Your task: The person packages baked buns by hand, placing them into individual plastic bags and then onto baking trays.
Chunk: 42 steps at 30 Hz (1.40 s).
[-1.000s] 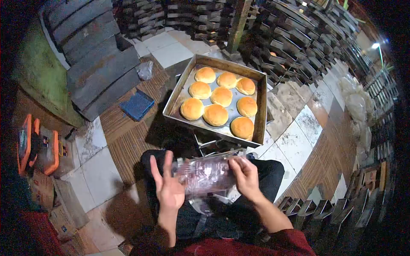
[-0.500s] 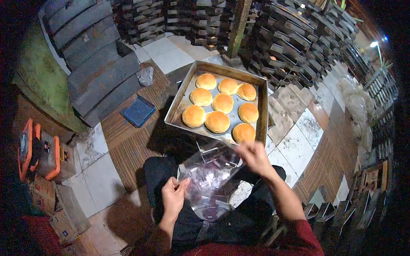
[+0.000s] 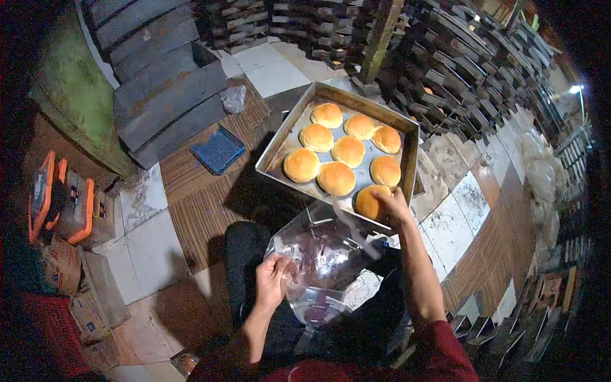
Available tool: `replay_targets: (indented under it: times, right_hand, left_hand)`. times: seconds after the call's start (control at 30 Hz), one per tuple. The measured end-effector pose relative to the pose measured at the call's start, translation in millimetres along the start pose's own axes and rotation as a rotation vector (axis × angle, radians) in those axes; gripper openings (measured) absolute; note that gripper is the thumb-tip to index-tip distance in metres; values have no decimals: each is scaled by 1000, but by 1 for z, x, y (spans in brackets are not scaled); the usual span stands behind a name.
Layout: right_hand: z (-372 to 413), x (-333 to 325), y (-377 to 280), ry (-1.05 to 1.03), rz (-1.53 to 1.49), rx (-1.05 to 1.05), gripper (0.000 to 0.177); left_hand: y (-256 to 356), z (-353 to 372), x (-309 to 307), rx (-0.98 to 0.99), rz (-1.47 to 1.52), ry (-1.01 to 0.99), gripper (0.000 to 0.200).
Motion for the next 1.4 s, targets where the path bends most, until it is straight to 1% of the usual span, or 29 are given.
replay_targets:
  times: [0.03,0.17,0.23,0.3,0.37,0.43,0.47,0.5,0.57,0.6,0.63,0.67,0.7,0.77,0.8,0.83,0.87,0.9,0.93,0.97,1.03,1.07,1.1,1.13,1.17,1.23,1.3,1.37,1.4]
  right_hand:
    - [12,-1,-13,-27,-227,235,56]
    - [86,8,-91,-278,-830,25,51]
    - [126,16,-115,-377,-732,-73,49]
    - [163,24,-125,-409,-275,-98,54]
    - [204,47,-131,-413,-50,-331,57]
    - [226,62,-107,-481,-92,-144,57]
    - [233,63,-101,-457,-338,45,50]
    - [236,58,-94,-308,-542,-3,46]
    - [246,47,-96,67,-604,-202,46]
    - [258,51,-111,55,-602,-337,47]
    - [274,65,-118,-10,-639,-289,53]
    - [289,83,-102,-73,-486,-259,64]
    - [306,102,-110,-363,-289,-445,78]
    - [331,121,-132,-421,-161,-776,97]
    - [320,120,-95,-316,-379,-649,99]
    - [309,114,-60,-208,-590,-512,100]
    - [308,98,-62,-189,-1194,145,106]
    - [294,71,-62,-344,-1304,-366,80]
    - [295,68,-70,-353,-1296,-362,80]
    - [299,63,-89,-299,-998,-369,80]
    - [303,60,-122,-175,-411,-354,83]
    - [304,72,-142,-124,118,-863,83]
    - [303,93,-176,-395,540,-855,79]
    - [312,99,-186,-386,672,-858,71]
    - [315,105,-190,-378,803,-864,64]
    - [317,103,-185,-320,812,-984,52]
    - [311,105,-174,-46,828,-1072,24]
    - [278,124,-165,-154,708,-967,20]
    - [288,133,-166,-297,689,-1090,18]
  left_hand:
    - [5,0,2,46,-138,-49,15]
    - [27,-5,2,91,-548,-41,14]
    - [23,-8,1,60,-603,-51,13]
    - [40,-6,19,67,-796,-132,15]
    - [42,-1,28,-62,-814,-187,24]
    - [49,8,42,131,-803,-392,34]
    - [54,9,40,267,-868,-257,42]
    - [77,15,45,504,-1117,-16,48]
    - [76,28,39,372,-760,242,53]
    - [76,40,59,421,-520,41,57]
    - [62,45,66,178,-188,-43,61]
    - [63,46,80,171,-5,-138,64]
    - [68,44,95,166,177,-232,67]
    - [86,44,110,68,265,-375,77]
    - [41,34,99,-229,441,-714,77]
    - [1,59,106,-293,279,-675,70]
    - [11,85,115,-206,-303,-662,68]
    - [9,107,139,-239,-139,-972,59]
    - [2,107,130,-293,-113,-873,62]
    - [-1,104,121,-349,-89,-779,64]
    - [29,73,111,42,564,-527,63]
    - [44,63,112,40,552,-454,61]
    - [59,55,111,42,540,-375,60]
    - [50,43,99,-102,440,-93,62]
    - [45,39,87,-314,674,-122,65]
    - [38,35,73,-276,785,-237,66]
    - [27,39,66,-440,822,-80,66]
    - [23,33,65,-484,709,86,65]
    - [12,18,60,-388,723,-19,62]
Point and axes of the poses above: each hand's wrist, its own z-axis away from the middle knuckle, its own x-axis out of the palm, y = z × x, the point moved 4 cm from there along -z, towards the middle knuckle, and after that the axes turned 7 degrees about -y, right-handed, at the moved point
